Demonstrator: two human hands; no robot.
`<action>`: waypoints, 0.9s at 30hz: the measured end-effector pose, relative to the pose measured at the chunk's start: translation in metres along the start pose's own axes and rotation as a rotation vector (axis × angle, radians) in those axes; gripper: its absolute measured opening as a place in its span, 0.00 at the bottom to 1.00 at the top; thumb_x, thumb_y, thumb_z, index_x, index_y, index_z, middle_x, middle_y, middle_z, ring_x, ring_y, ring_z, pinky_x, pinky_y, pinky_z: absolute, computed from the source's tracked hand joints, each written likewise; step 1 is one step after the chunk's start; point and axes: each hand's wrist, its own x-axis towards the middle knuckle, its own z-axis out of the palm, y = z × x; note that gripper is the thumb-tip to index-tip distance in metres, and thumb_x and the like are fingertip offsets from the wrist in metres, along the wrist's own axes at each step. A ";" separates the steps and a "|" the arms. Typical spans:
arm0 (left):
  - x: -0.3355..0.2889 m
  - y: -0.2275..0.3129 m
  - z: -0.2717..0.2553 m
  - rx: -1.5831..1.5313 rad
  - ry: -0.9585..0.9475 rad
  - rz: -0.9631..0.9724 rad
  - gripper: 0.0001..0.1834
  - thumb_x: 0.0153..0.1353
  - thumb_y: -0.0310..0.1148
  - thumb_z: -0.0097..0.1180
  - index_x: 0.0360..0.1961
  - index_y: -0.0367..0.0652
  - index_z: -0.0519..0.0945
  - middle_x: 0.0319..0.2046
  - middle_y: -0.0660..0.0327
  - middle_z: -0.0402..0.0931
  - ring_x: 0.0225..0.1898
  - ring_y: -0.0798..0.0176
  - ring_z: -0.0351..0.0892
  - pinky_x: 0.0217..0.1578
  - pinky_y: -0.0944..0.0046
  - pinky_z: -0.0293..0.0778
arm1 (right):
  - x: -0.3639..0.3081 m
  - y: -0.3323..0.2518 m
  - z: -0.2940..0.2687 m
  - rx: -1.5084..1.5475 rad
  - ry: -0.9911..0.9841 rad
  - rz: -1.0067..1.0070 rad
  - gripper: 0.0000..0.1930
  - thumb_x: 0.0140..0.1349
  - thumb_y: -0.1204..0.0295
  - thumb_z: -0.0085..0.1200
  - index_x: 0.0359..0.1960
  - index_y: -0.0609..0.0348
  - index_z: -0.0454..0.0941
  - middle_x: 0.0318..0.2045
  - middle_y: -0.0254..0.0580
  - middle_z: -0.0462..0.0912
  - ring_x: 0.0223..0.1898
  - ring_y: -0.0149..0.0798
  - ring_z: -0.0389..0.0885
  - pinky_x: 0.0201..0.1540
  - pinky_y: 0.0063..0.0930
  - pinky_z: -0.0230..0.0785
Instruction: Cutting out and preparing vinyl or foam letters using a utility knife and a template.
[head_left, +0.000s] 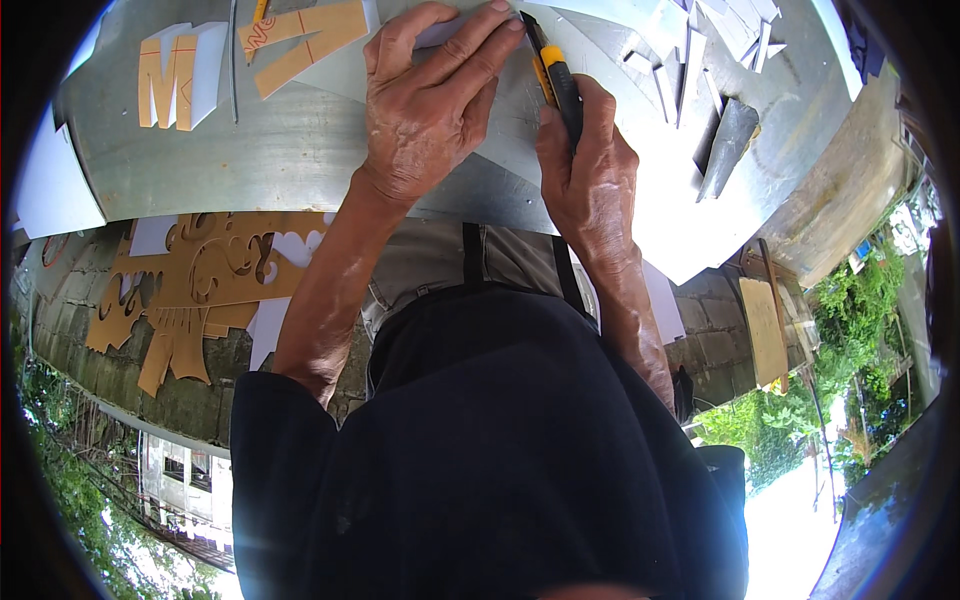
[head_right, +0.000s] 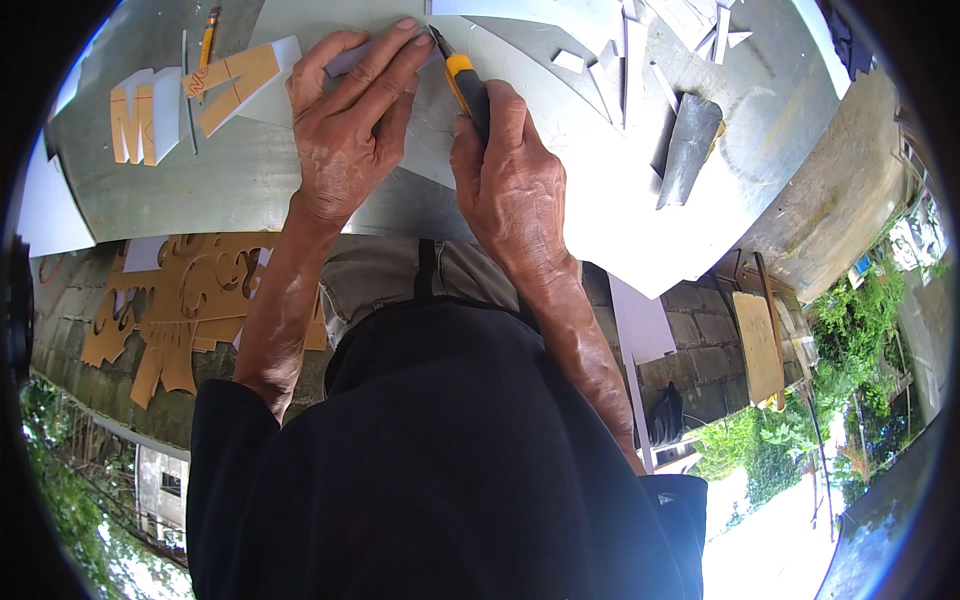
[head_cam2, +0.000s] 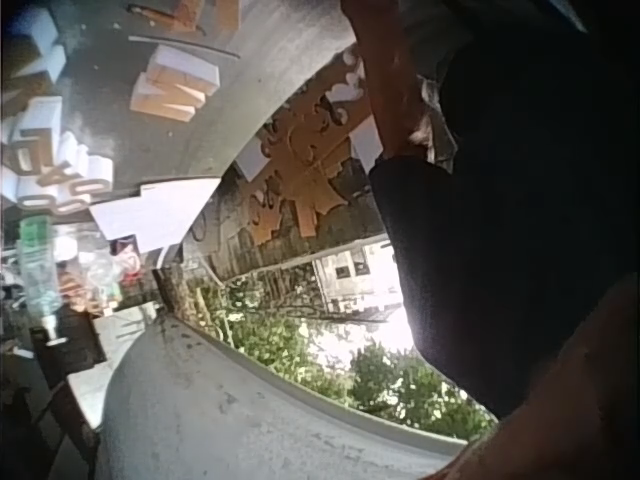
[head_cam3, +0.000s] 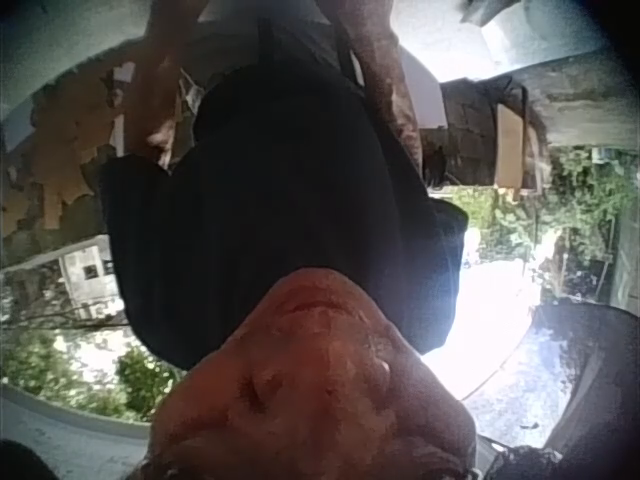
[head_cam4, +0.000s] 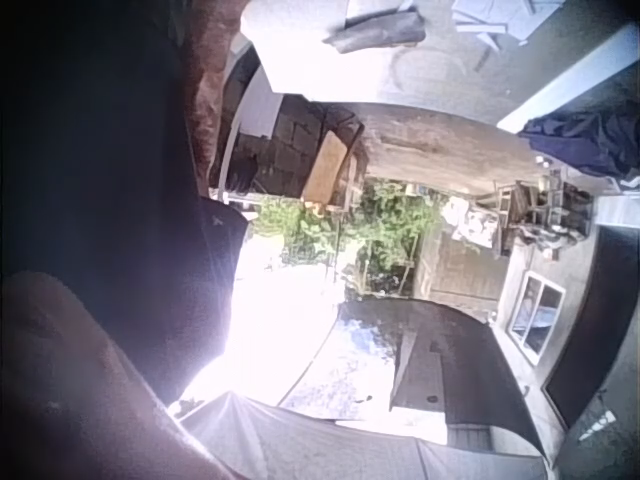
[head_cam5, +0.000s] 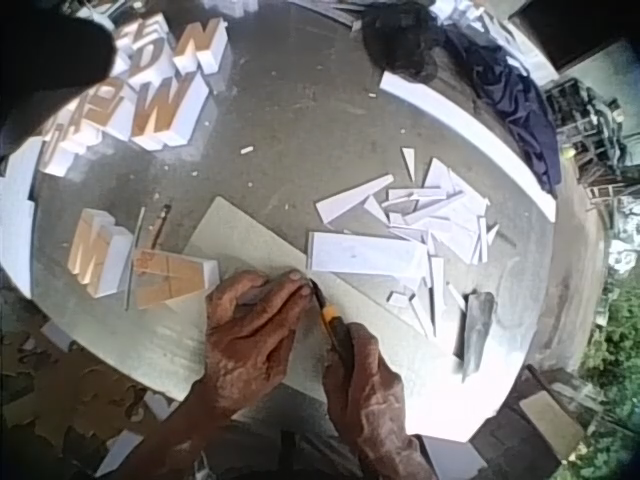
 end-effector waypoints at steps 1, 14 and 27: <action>-0.001 -0.001 0.000 0.000 0.000 0.002 0.23 0.54 0.24 0.70 0.52 0.54 0.89 0.55 0.75 0.84 0.56 0.63 0.73 0.58 0.65 0.67 | 0.000 0.000 0.001 -0.003 0.002 -0.002 0.19 0.71 0.71 0.54 0.59 0.63 0.65 0.35 0.61 0.84 0.27 0.55 0.88 0.25 0.44 0.79; 0.000 0.000 0.001 -0.006 0.001 0.002 0.23 0.53 0.23 0.70 0.52 0.53 0.89 0.56 0.74 0.84 0.56 0.63 0.74 0.57 0.66 0.67 | 0.000 0.004 0.002 -0.010 0.004 -0.019 0.20 0.70 0.71 0.55 0.59 0.63 0.66 0.37 0.61 0.84 0.25 0.53 0.87 0.23 0.42 0.79; 0.002 0.002 -0.001 -0.005 -0.009 -0.003 0.24 0.52 0.23 0.70 0.52 0.53 0.89 0.56 0.75 0.84 0.55 0.62 0.74 0.57 0.65 0.67 | -0.001 0.001 0.003 -0.055 0.018 -0.025 0.21 0.70 0.72 0.55 0.60 0.64 0.64 0.37 0.59 0.82 0.25 0.55 0.86 0.23 0.42 0.78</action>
